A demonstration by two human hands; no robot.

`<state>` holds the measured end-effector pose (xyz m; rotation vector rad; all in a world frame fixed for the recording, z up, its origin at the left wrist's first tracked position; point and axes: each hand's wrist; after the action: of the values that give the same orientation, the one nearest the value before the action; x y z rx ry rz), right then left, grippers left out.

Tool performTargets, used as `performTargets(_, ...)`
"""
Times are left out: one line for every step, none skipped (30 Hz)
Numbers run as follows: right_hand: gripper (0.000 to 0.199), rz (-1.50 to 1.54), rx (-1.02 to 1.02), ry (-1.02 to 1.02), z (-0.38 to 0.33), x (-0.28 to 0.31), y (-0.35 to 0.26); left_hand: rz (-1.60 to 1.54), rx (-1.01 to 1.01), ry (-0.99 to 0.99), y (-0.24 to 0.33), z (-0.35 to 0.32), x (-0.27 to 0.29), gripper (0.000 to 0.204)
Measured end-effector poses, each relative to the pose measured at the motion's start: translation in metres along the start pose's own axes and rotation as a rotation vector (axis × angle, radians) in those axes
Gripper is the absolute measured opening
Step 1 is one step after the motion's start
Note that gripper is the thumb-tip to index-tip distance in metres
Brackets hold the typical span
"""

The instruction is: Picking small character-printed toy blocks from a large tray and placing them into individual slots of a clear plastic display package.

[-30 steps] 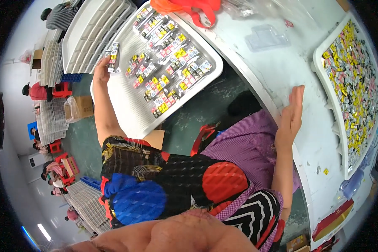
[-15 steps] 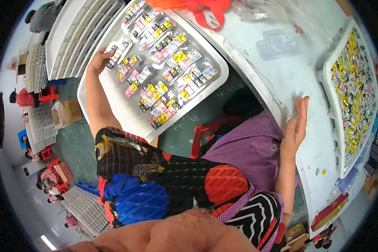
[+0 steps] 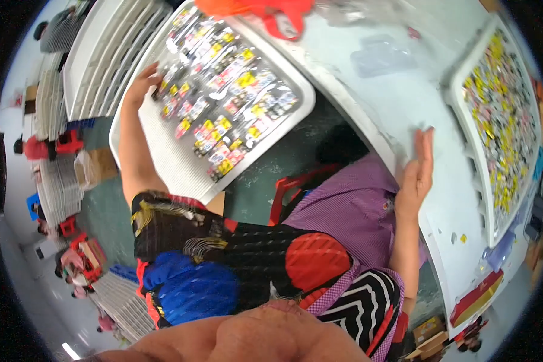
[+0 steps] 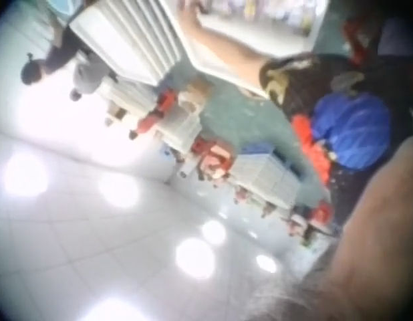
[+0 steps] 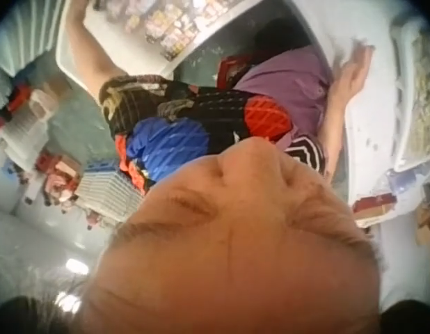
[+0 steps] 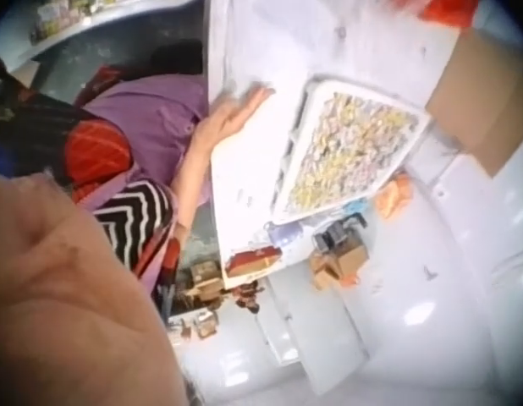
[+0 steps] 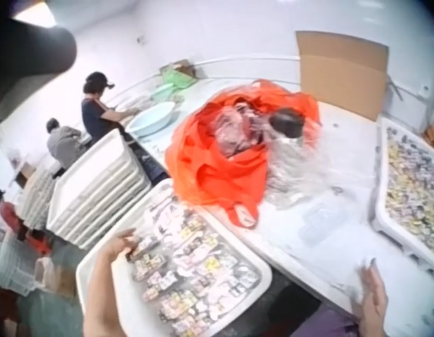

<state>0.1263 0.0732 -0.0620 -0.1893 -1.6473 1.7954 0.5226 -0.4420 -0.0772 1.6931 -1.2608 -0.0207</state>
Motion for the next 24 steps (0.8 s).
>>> performTargets(0.048,-0.034,-0.019,-0.001,0.001,0.001,-0.004,0.021,0.003,0.048,-0.001,-0.004,0.003,0.065)
performTargets(0.046,-0.049,-0.046,0.009,-0.003,0.004,-0.004,0.104,-0.018,0.123,0.003,-0.007,0.002,0.064)
performTargets(0.044,-0.085,-0.081,0.018,-0.011,0.010,-0.010,0.123,-0.097,0.114,0.009,0.000,-0.002,0.060)
performTargets(0.042,-0.087,-0.100,0.004,-0.014,0.009,-0.013,0.122,-0.164,0.126,0.004,-0.007,0.008,0.055)
performTargets(0.042,-0.127,-0.127,0.060,-0.022,0.016,-0.017,0.094,-0.182,0.094,0.037,-0.006,-0.020,0.051)
performTargets(0.040,-0.088,-0.109,0.044,-0.027,0.020,-0.023,0.062,-0.284,0.069,0.055,-0.009,-0.035,0.046)
performTargets(0.038,-0.054,-0.093,0.030,-0.033,0.027,-0.030,0.074,-0.322,0.034,0.085,-0.015,-0.059,0.043)
performTargets(0.038,-0.072,-0.104,0.071,-0.041,0.035,-0.031,0.090,-0.356,0.001,0.120,-0.024,-0.093,0.040)
performTargets(0.037,-0.091,-0.127,0.085,-0.046,0.043,-0.030,0.128,-0.441,-0.053,0.153,-0.037,-0.128,0.038)
performTargets(0.036,-0.107,-0.151,0.098,-0.052,0.049,-0.030,0.167,-0.523,-0.107,0.182,-0.047,-0.164,0.036)
performTargets(0.036,-0.115,-0.158,0.123,-0.057,0.055,-0.031,0.266,-0.656,-0.168,0.207,-0.051,-0.199,0.035)
performTargets(0.035,-0.126,-0.176,0.156,-0.062,0.062,-0.032,0.365,-0.790,-0.232,0.231,-0.051,-0.233,0.035)
performTargets(0.034,-0.127,-0.182,0.180,-0.063,0.066,-0.033,0.437,-0.906,-0.166,0.252,-0.052,-0.263,0.034)
performTargets(0.034,-0.130,-0.183,0.202,-0.066,0.069,-0.034,0.503,-1.026,-0.104,0.268,-0.044,-0.290,0.033)
performTargets(0.032,-0.157,-0.181,0.211,-0.070,0.071,-0.036,0.517,-1.083,-0.017,0.279,-0.031,-0.311,0.032)
performTargets(0.030,-0.181,-0.177,0.220,-0.072,0.071,-0.037,0.530,-1.140,0.072,0.288,-0.016,-0.327,0.032)
performTargets(0.030,-0.203,-0.194,0.263,-0.075,0.072,-0.038,0.698,-1.109,0.177,0.297,0.003,-0.338,0.033)
performTargets(0.030,-0.210,-0.181,0.233,-0.077,0.071,-0.036,0.758,-1.036,0.150,0.298,0.029,-0.340,0.036)
performTargets(0.029,-0.224,-0.181,0.213,-0.082,0.073,-0.033,0.877,-1.038,0.274,0.299,0.042,-0.348,0.042)
performTargets(0.030,-0.246,-0.185,0.242,-0.089,0.076,-0.029,0.990,-0.681,0.100,0.326,0.027,-0.359,0.052)
performTargets(0.031,-0.255,-0.156,0.244,-0.089,0.075,-0.031,0.979,-0.711,0.115,0.318,0.049,-0.352,0.058)
performTargets(0.031,-0.273,-0.179,0.295,-0.092,0.076,-0.028,0.971,-0.776,0.172,0.315,0.061,-0.349,0.054)
performTargets(0.028,-0.206,-0.147,0.302,-0.090,0.072,-0.027,0.926,-0.879,0.235,0.295,0.086,-0.332,0.046)
performTargets(0.026,-0.156,-0.142,0.333,-0.095,0.074,-0.024,0.916,-0.781,0.073,0.305,0.080,-0.336,0.039)
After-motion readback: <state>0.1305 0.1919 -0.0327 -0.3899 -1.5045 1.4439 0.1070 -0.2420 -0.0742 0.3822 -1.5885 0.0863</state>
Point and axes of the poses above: each hand's wrist, its own z-axis towards the middle knuckle, its own x-axis out of the back of the hand, y = z × x, and after that the axes turned 15 degrees about -y, right-handed
